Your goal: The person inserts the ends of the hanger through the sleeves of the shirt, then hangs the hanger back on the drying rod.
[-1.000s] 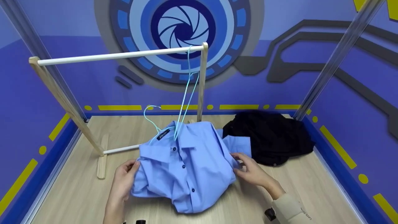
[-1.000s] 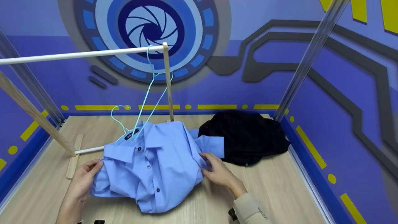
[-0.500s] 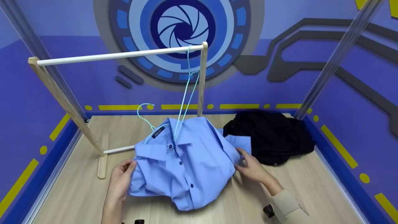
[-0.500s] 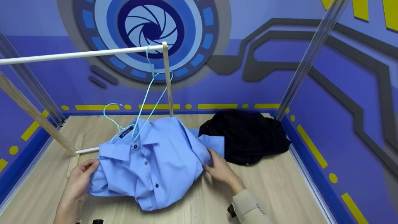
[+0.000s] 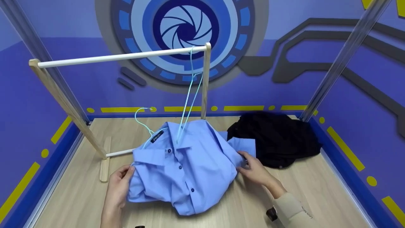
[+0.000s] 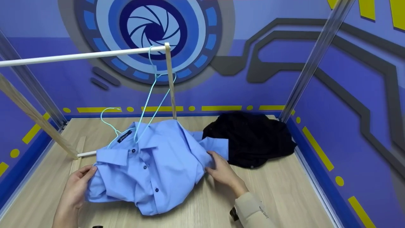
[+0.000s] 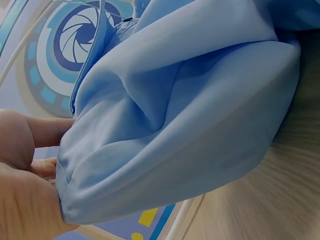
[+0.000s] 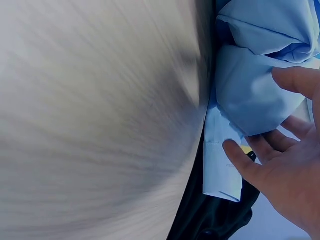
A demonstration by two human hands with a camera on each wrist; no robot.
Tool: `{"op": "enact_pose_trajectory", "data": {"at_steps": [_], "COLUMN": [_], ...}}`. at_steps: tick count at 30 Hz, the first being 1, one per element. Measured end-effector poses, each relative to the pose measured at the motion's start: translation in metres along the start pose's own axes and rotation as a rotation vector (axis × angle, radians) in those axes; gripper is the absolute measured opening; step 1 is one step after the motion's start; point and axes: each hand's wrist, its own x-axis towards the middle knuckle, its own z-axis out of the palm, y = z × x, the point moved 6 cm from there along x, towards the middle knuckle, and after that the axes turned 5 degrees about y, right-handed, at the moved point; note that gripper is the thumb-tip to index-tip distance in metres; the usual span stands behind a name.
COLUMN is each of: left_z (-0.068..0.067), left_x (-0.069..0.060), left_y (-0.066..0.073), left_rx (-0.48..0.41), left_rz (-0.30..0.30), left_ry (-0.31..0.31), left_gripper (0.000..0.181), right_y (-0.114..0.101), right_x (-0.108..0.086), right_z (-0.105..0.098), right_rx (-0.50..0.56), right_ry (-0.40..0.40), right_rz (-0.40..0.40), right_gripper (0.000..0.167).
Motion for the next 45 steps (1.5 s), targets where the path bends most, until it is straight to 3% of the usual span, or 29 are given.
{"op": "enact_pose_trajectory", "data": {"at_steps": [13, 19, 30, 39, 45], "left_z": [-0.006, -0.007, 0.002, 0.007, 0.012], "left_x": [-0.003, -0.005, -0.011, -0.014, -0.017], "left_y": [0.002, 0.005, 0.009, 0.012, 0.014], "left_rx": [-0.022, -0.011, -0.109, -0.250, -0.309], "left_rz": [-0.011, -0.006, -0.043, -0.039, -0.039], "left_ry": [0.038, 0.057, -0.028, -0.063, -0.114], "left_gripper": [0.033, 0.036, 0.035, 0.029, 0.050], "right_y": [0.004, 0.006, 0.003, -0.007, -0.009], "right_x": [0.002, 0.000, -0.005, -0.004, -0.002], "right_z": [0.003, 0.006, 0.022, 0.029, 0.034], "right_rx": [0.034, 0.003, 0.125, 0.124, 0.121], "right_ry": [0.015, -0.022, -0.184, -0.201, -0.204], "right_rz": [0.050, 0.014, 0.090, 0.031, -0.001], "right_gripper": [0.062, 0.064, 0.084, 0.086, 0.079]}}
